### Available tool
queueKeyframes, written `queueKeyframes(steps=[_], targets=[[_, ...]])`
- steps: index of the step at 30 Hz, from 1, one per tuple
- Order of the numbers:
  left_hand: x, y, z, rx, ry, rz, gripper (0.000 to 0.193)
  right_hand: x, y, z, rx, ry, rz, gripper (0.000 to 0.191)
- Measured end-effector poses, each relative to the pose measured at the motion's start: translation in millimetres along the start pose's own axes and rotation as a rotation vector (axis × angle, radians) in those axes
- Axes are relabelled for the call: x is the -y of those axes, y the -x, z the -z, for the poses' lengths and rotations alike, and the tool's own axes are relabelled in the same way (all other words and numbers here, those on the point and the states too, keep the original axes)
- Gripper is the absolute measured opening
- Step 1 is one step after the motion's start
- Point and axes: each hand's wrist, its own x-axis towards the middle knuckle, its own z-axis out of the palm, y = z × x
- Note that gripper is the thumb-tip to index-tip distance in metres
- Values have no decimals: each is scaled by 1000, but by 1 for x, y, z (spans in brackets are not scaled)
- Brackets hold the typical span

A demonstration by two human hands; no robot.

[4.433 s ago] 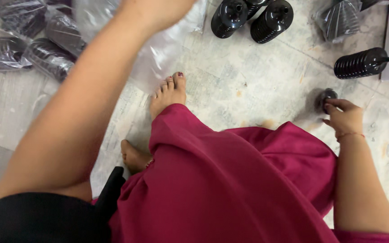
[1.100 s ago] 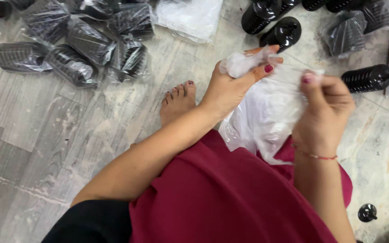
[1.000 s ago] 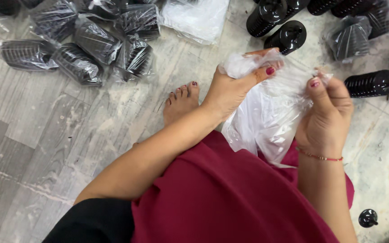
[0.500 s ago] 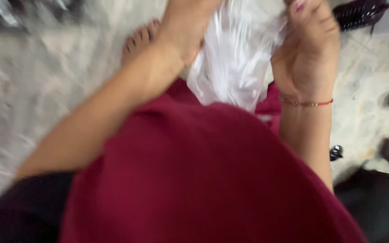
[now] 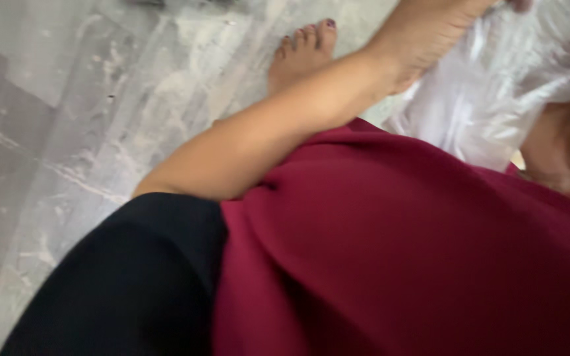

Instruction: The person sits on the floor and packs black plastic bottles one at a time, wrapping each bottle in a clear plastic bag and placing the wrapped bottle with a pile of already wrapped bottles. They repeatedly take an unwrapped bottle, pull a bag over it, and set it aside.

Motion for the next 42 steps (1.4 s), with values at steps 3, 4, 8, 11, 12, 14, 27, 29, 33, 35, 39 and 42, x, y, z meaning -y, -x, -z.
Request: queueKeyframes(steps=[3, 4, 8, 11, 12, 14, 27, 29, 33, 35, 39, 42], targets=[[-5, 1, -18, 25, 14, -90, 43, -5, -2, 0, -1, -15, -5, 24], [-6, -1, -21, 8, 27, -96, 43, -10, -7, -1, 0, -23, -3, 23], [1, -6, -31, 67, 25, -45, 40, -28, -28, -7, -5, -33, -16, 20], [16, 1, -26, 86, 77, 86, 40, -43, -48, -12, -1, -51, -4, 19], [21, 2, -27, 136, 160, 77, 40, -44, -51, -12, -8, -50, -9, 18], [34, -1, -29, 201, 210, 87, 41, -44, -54, -10, -25, -46, -28, 17], [33, -3, -34, 251, 124, 189, 60, -41, -25, 44, -160, -83, -42, 18], [13, 8, -24, 220, 370, 304, 46, -24, -12, 60, -203, -95, -41, 19], [-19, 22, 0, 278, 395, 428, 45, -18, 8, 81, -287, -124, -37, 21], [-26, 25, 11, 252, 517, 555, 38, -22, 15, 88, -330, -146, -42, 23], [-24, 37, 34, 214, 476, 629, 28, -54, 25, 86, -412, -224, -104, 20], [-19, 62, 59, 168, 249, 714, 26, -78, 38, 76, -396, -275, -204, 7]])
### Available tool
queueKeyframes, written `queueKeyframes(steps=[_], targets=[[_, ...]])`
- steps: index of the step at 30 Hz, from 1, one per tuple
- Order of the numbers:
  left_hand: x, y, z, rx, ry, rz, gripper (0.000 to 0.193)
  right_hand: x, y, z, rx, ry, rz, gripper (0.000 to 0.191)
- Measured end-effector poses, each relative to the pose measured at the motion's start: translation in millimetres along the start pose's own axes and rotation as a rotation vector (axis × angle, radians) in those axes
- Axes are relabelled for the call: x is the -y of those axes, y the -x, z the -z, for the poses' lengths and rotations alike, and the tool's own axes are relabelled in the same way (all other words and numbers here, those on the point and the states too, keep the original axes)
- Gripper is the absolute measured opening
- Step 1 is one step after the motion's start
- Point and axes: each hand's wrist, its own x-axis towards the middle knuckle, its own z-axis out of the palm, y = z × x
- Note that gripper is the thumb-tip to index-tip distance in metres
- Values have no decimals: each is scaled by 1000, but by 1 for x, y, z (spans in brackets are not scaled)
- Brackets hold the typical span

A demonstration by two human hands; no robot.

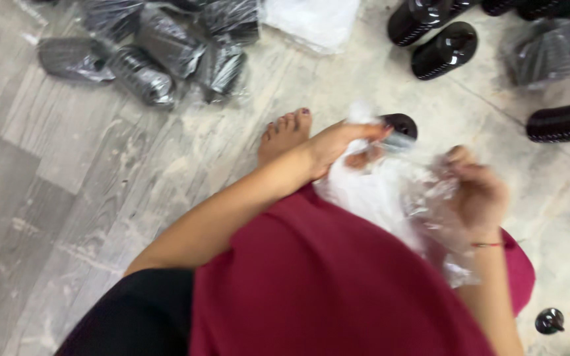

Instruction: The person sits on the floor and packs black plastic bottles one at a time, wrapping each bottle in a clear plastic bag and placing the wrapped bottle with a pile of already wrapped bottles. They repeatedly take an unwrapped bottle, pull a bag over it, and set it aside.

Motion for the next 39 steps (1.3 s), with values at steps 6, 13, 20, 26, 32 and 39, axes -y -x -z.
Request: queueKeyframes(steps=[6, 13, 20, 26, 32, 39], targets=[[32, 30, 24, -129, -631, -59, 20, -67, 13, -7, -169, 259, 12, 13], [10, -20, 9, -633, -1375, -312, 37, -78, -60, 0, -424, 362, 531, 18], [14, -46, 32, -785, -1491, -110, 38, -98, -101, 1, -524, 595, 247, 19], [30, -45, 55, -646, -1677, -115, 43, -105, -87, -1, -328, 354, 39, 32], [30, -51, 72, -466, -1227, -554, 23, -95, -80, 17, -46, 29, -200, 34], [-30, -61, 22, -184, -713, -119, 41, -36, -52, 3, 116, 66, -285, 25]])
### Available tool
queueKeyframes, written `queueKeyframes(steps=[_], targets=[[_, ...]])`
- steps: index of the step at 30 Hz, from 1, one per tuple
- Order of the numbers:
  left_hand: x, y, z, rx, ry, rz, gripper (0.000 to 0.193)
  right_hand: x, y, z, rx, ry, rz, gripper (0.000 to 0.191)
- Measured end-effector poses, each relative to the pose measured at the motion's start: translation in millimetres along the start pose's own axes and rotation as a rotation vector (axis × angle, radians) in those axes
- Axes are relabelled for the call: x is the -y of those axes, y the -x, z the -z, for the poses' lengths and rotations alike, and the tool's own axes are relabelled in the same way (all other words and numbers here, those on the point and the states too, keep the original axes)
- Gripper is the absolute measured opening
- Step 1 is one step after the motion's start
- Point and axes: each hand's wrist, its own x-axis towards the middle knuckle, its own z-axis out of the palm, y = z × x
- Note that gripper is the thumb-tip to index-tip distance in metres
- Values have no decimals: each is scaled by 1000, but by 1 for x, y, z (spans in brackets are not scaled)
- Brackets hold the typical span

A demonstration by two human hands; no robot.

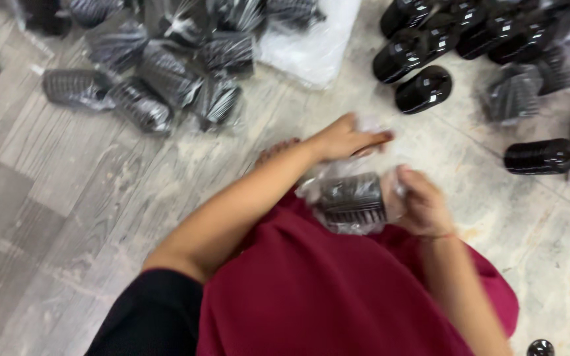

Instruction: The person sits on the floor and packs black plastic bottles one at a time, wrapping each bottle in a clear plastic bag and placing the wrapped bottle with a pile of already wrapped bottles. They repeatedly take an unwrapped bottle, pull a bag over it, and set it aside.

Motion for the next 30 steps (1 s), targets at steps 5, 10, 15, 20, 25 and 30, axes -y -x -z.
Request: queueKeyframes(steps=[5, 10, 15, 20, 25, 30], targets=[[-81, 29, 36, 128, -546, -745, 19, 78, 47, -47, 75, 1638, 658, 9], [-98, 54, 20, -141, -1140, -828, 9, 86, 51, -73, -195, 2034, 1081, 9], [-84, 57, -10, -368, -1080, -842, 16, 73, 39, -65, -438, 2212, 960, 18], [-75, 49, -26, -345, -1131, -450, 16, 74, 39, -65, -431, 2188, 1040, 17], [-78, 42, -24, -375, -911, -537, 22, 86, 39, -64, -500, 2363, 874, 11], [-80, 42, -11, -46, -830, -311, 27, 108, 41, -47, -34, 1927, 493, 16]])
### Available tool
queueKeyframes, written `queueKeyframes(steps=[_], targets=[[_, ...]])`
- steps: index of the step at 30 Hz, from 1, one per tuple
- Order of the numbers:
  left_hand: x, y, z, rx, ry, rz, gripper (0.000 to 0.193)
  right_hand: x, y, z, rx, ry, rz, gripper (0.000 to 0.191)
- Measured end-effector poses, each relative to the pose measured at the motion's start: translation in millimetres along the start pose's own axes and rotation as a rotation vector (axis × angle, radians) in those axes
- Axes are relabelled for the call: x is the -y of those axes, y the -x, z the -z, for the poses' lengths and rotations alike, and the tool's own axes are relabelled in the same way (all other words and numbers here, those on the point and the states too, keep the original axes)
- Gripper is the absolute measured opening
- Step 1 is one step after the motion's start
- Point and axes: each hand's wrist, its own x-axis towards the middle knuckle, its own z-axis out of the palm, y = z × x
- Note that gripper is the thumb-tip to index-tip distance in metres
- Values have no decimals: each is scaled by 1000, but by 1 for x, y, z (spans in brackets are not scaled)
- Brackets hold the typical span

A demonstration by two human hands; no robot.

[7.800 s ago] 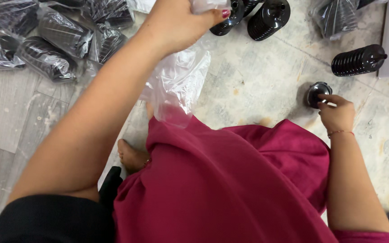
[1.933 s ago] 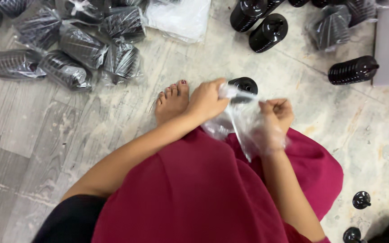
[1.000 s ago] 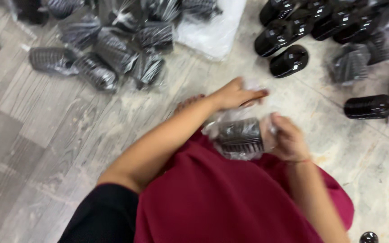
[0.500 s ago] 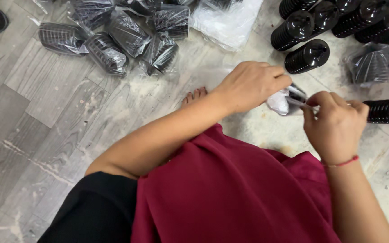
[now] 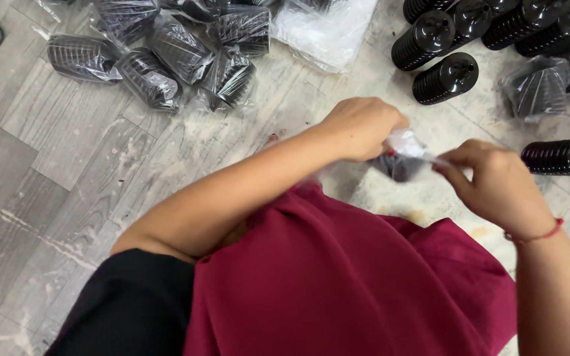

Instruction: The person sits on the floor and packs black plastic bottles one at a time, wrapping each bottle in a clear plastic bag and placing the wrapped bottle with a pile of already wrapped bottles. They repeatedly take an unwrapped bottle, pull a bag over it, and set it aside.

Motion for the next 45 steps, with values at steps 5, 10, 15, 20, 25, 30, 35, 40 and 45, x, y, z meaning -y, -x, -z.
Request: queueKeyframes(steps=[5, 10, 15, 20, 25, 30, 35, 40, 45], targets=[[22, -22, 9, 261, 1038, 25, 24, -22, 7, 22, 63, -796, -225, 19], [18, -34, -24, -202, 425, 258, 15, -16, -18, -22, -155, -360, -285, 19], [-4, 8, -49, -228, -235, 47, 17, 7, -15, -59, -356, 34, -88, 11], [-19, 19, -46, -110, -184, -263, 13, 16, -5, -71, -474, 89, -85, 8], [-7, 15, -62, -149, 476, -245, 32, 16, 11, -91, -548, -51, -115, 4], [12, 14, -73, 180, 1167, 209, 26, 14, 25, -100, -515, -446, -335, 13], [23, 23, -70, 242, 1392, 402, 30, 12, 32, -102, -402, -858, -426, 14], [38, 20, -86, 180, 1279, 302, 30, 17, 34, -101, -275, -972, -351, 11], [46, 16, -109, 65, 1098, 230, 23, 34, 34, -92, -422, -399, -120, 18]])
